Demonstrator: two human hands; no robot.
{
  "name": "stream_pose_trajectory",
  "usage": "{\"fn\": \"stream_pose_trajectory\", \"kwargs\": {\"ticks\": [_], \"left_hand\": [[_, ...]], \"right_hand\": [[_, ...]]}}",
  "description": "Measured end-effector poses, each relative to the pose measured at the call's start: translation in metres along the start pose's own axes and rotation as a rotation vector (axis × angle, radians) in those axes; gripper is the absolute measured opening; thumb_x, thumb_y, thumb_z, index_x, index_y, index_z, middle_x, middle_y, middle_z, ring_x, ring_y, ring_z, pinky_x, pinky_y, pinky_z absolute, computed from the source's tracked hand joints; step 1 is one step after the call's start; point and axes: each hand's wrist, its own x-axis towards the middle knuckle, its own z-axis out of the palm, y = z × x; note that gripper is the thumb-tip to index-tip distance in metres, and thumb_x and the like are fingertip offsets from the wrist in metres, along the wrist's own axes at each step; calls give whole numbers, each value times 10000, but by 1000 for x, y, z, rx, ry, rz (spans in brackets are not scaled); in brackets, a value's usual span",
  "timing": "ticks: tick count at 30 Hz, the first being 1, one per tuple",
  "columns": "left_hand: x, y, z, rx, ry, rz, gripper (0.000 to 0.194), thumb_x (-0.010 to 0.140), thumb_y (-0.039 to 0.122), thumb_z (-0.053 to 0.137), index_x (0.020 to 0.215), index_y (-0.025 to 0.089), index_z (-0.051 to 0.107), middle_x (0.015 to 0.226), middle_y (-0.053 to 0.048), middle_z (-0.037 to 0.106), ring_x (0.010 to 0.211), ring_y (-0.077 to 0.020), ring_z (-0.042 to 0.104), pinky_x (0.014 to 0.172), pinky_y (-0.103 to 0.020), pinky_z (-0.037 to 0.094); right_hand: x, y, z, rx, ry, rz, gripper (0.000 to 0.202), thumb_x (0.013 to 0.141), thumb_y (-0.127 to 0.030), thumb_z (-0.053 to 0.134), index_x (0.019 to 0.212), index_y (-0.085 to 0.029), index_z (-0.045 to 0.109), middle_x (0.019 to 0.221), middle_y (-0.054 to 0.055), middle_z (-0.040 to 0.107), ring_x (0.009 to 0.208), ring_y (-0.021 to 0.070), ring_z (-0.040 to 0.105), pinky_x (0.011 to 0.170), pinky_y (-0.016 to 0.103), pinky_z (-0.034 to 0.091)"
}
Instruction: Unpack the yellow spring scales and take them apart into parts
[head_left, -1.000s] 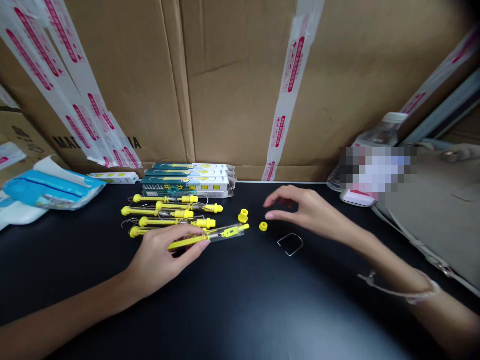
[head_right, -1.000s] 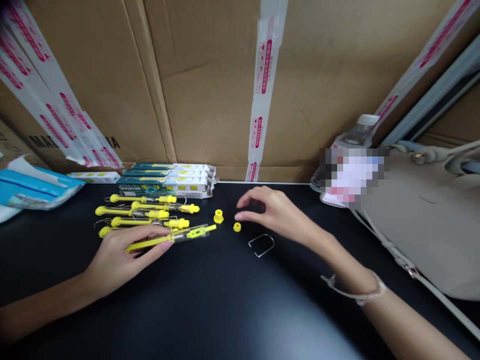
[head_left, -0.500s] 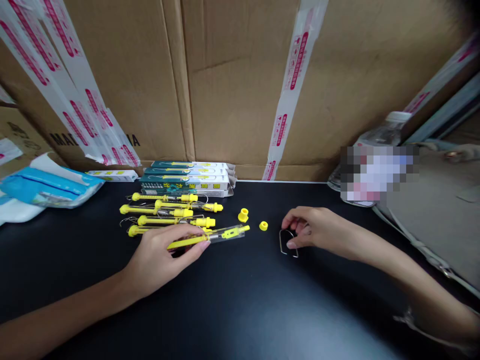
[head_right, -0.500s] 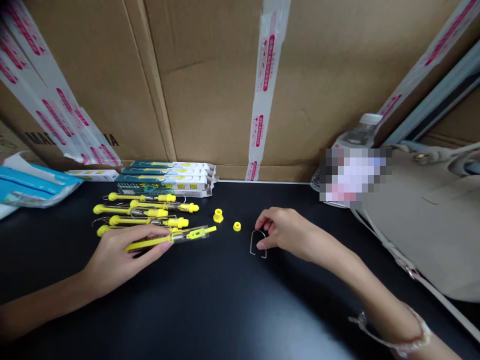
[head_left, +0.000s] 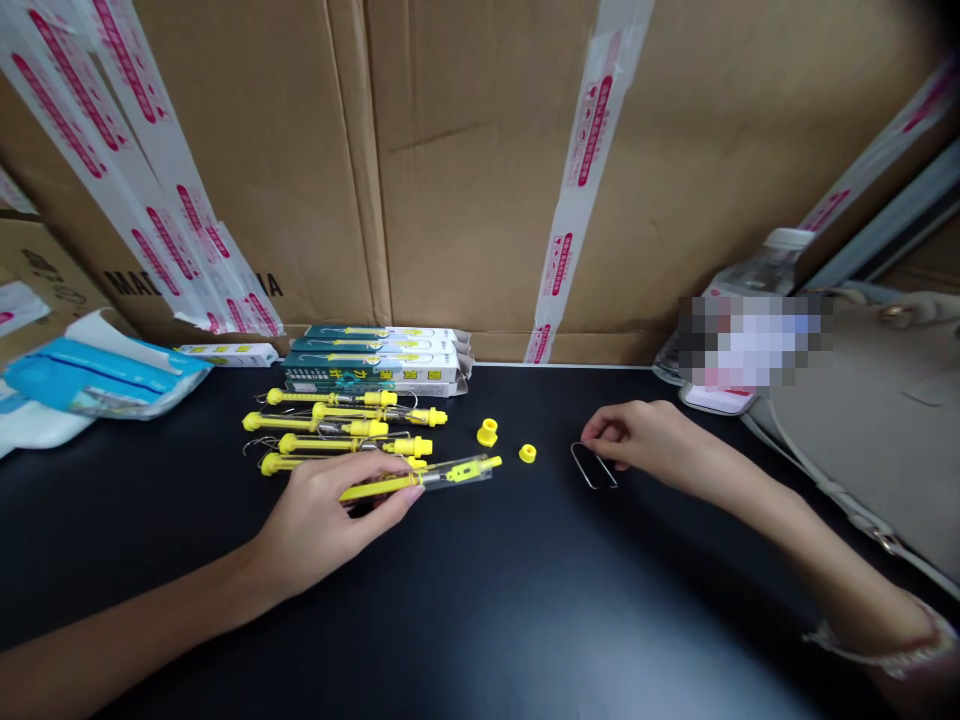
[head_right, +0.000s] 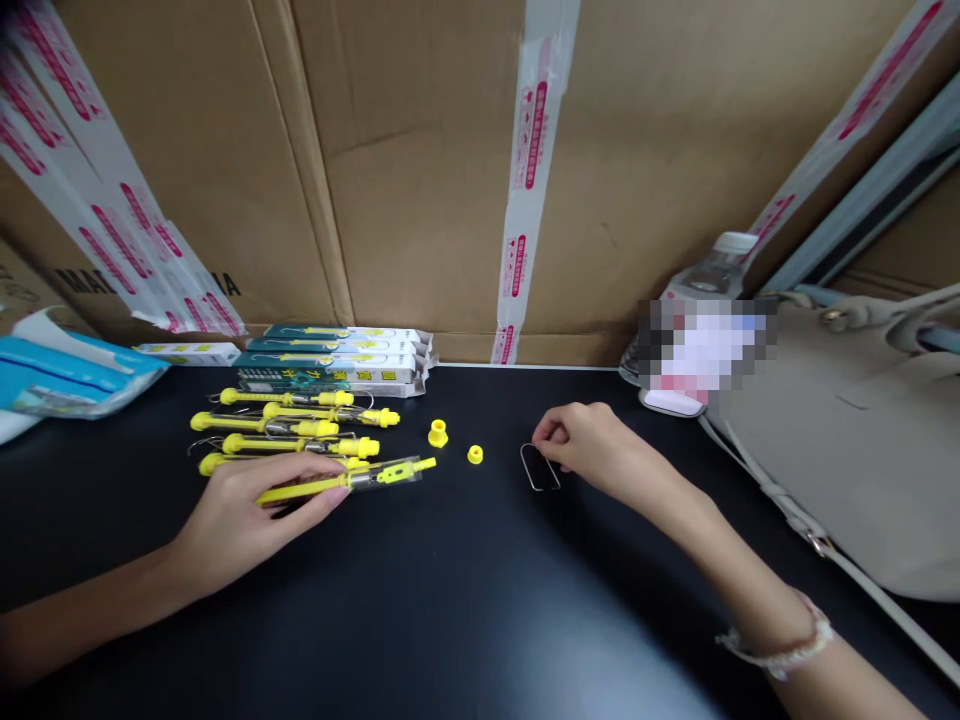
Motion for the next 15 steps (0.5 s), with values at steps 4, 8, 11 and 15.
{"fn": "stream_pose_trajectory", "kwargs": {"ticks": [4, 8, 11, 15], "left_hand": [[-1, -1, 0, -14, -10, -6, 64, 857, 219, 723, 900, 185, 756, 871, 39, 800, 763, -96, 762, 806, -92, 550], [-1, -2, 0, -25, -17, -6, 60, 861, 224, 719, 901, 192, 749, 864, 39, 797, 757, -101, 761, 786, -105, 558], [-1, -2, 1, -35, -19, -9, 53, 865, 227, 718, 899, 198, 746, 861, 39, 796, 750, -108, 761, 769, -123, 569], [-1, -2, 2, -43, -18, -7, 54, 861, 224, 724, 908, 208, 745, 871, 41, 797, 752, -116, 763, 769, -144, 581]], "right_hand": [[-1, 0, 2, 6, 8, 11, 123, 804, -163, 609, 780, -189, 726, 632, -5, 733, 576, 151, 694, 561, 226, 495], [-1, -2, 3, 26, 0, 33, 117, 814, -155, 605, 773, -187, 711, 633, -4, 737, 556, 148, 707, 550, 217, 509], [-2, -2, 3, 36, -1, 44, 114, 819, -159, 605, 757, -186, 697, 596, -4, 728, 542, 153, 713, 553, 218, 512], [-3, 0, 1, 43, 3, 18, 101, 817, -198, 630, 758, -189, 711, 574, -8, 711, 519, 152, 688, 532, 230, 489]]}}
